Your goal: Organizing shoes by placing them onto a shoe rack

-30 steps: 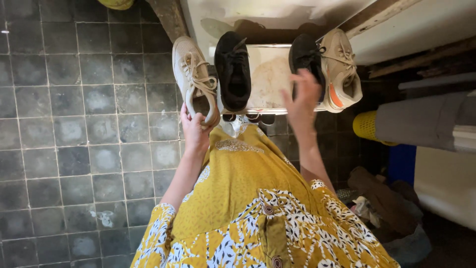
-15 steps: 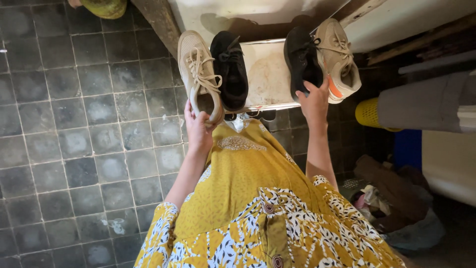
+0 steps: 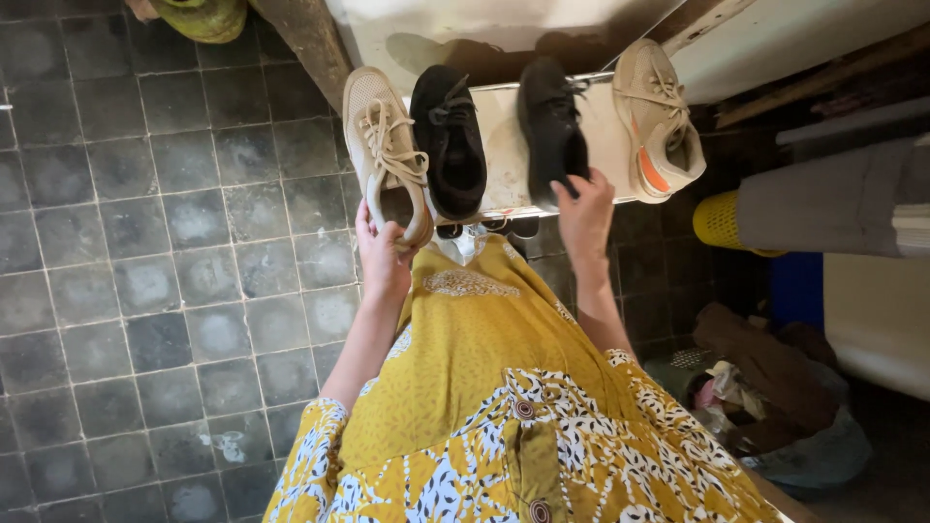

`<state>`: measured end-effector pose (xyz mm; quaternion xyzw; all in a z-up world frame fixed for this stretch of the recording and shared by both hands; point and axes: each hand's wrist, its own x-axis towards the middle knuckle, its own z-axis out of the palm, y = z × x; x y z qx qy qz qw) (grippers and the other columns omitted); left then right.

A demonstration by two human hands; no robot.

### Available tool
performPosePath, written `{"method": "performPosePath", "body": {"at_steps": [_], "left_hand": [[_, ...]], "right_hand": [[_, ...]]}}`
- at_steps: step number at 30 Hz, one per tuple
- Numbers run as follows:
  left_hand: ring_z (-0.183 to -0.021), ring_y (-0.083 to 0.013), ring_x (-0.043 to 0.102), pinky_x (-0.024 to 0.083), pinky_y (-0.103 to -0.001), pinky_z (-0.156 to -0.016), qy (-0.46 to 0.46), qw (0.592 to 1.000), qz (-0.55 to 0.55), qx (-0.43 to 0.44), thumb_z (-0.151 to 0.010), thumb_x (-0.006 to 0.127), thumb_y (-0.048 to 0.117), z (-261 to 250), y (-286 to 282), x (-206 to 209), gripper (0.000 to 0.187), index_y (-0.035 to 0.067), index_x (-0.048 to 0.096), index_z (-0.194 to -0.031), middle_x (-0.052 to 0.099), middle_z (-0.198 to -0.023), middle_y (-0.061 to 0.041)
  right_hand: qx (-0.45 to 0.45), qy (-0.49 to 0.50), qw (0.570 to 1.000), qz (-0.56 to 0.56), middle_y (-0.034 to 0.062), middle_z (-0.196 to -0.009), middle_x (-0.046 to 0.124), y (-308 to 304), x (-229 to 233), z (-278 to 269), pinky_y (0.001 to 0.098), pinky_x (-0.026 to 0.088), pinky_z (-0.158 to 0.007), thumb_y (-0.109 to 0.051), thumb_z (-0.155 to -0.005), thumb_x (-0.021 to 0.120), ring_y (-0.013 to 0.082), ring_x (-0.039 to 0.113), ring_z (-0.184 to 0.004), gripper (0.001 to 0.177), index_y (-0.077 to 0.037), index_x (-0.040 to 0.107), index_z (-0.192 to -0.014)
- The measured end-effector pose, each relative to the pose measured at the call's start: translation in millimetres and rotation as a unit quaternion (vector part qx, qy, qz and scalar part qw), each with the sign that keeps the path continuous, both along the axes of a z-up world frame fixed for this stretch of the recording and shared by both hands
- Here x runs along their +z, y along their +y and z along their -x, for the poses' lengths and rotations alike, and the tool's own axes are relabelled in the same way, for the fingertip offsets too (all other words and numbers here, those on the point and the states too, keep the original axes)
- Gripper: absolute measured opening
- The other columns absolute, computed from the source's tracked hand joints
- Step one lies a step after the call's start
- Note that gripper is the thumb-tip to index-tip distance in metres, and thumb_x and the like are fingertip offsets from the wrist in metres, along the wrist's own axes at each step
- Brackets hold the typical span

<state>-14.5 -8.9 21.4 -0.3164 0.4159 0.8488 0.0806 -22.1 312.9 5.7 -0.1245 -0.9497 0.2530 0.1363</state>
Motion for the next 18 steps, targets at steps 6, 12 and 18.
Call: {"method": "performPosePath", "body": {"at_steps": [6, 12, 18], "left_hand": [[-0.105, -0.0159, 0.058, 0.057, -0.051, -0.085, 0.019, 1.000, 0.013, 0.001, -0.077, 0.054, 0.000, -3.6, -5.2, -8.7, 0.086, 0.027, 0.033, -0.156, 0.056, -0.120, 0.002], [-0.104, -0.0170, 0.055, 0.056, -0.054, -0.088, 0.010, 1.000, 0.012, 0.007, -0.079, 0.054, 0.002, -6.6, -8.0, -8.9, 0.085, 0.026, 0.031, -0.157, 0.054, -0.121, 0.001], [-0.112, -0.0211, 0.057, 0.057, -0.056, -0.089, 0.021, 0.999, 0.026, 0.017, -0.078, 0.053, 0.002, -7.2, -8.9, 5.9, 0.085, 0.024, 0.030, -0.158, 0.053, -0.130, -0.004]], "right_hand": [[0.014, -0.013, 1.000, -0.007, 0.0247, -0.130, 0.060, -49.2, -0.2, 5.8, 0.0453, 0.050, -0.099, -0.026, -0.092, 0.082, 0.0389, 0.055, -0.118, 0.036, 0.001, 0.075, -0.116], [0.051, -0.058, 0.996, -0.053, 0.0246, -0.133, 0.055, -87.3, 32.9, 6.8, 0.0438, 0.054, -0.086, -0.025, -0.085, 0.083, 0.0415, 0.052, -0.121, 0.030, -0.008, 0.077, -0.109], [0.099, -0.052, 0.993, -0.045, 0.0212, -0.142, 0.050, -73.1, 44.9, -0.9, 0.0473, 0.052, -0.098, -0.026, -0.084, 0.085, 0.0424, 0.051, -0.126, 0.047, -0.013, 0.067, -0.126]]}}
